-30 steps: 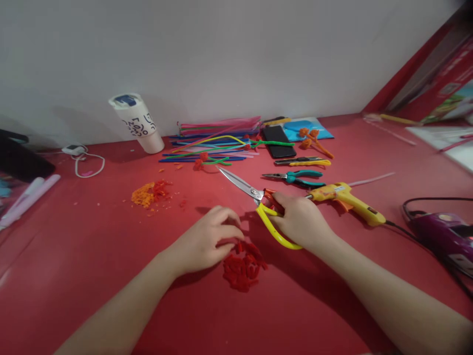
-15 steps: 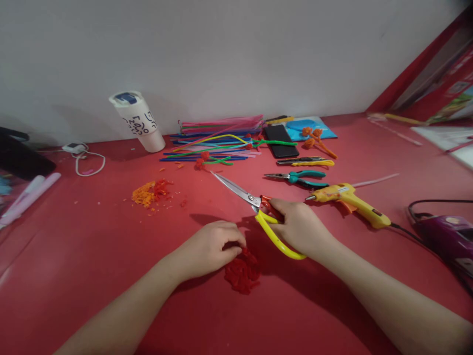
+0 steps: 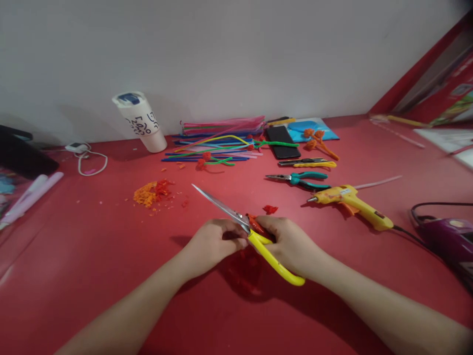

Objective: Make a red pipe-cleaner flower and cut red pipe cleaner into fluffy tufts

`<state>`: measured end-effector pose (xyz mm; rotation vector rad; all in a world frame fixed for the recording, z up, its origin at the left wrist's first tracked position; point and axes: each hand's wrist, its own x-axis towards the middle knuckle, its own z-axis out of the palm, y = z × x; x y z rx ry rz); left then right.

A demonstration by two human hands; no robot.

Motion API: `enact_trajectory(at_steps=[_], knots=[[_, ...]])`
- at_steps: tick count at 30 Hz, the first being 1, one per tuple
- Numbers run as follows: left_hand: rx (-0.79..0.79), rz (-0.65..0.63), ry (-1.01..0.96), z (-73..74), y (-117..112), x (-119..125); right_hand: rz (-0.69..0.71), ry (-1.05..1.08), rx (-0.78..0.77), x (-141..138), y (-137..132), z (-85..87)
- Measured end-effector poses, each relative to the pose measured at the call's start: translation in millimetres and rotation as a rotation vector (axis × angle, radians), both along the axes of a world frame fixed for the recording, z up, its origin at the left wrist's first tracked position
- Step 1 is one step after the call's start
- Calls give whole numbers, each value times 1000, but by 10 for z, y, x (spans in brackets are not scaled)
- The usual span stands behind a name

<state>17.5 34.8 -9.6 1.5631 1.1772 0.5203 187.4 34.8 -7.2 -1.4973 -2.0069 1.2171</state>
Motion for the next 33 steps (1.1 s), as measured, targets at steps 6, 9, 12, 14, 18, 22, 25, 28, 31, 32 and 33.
enact_trajectory(at_steps=[6,9,12,14,18,22,25,28,31,32,33], knots=[[345,128,294,-12,139,-139,-165,124,-4,56,43,40],[545,277,460,-47,264,-304,-216,134,-46,96,80,58],[575,345,434,-77,319,-384,-221,127,-52,99,96,47],[575,313,343,-74,292,-352,-210,129,-65,82,92,33],[470,87,116,-6,140,-150,-183,132,-83,37,72,5],[351,9,31,51,31,19,-140,130,-27,-1,50,-3],[252,49,-4,49,15,59,-130,144,-36,-31,30,15],[128,84,-79,19,13,72,-149,184,-52,-57,15,32],[-24,153,-200,-14,13,79,-158,216,-50,-55,21,29],[-80,180,-247,-20,15,77,-158,213,-38,-45,28,28],[-129,208,-292,-22,19,70,-153,199,-18,-28,37,29]])
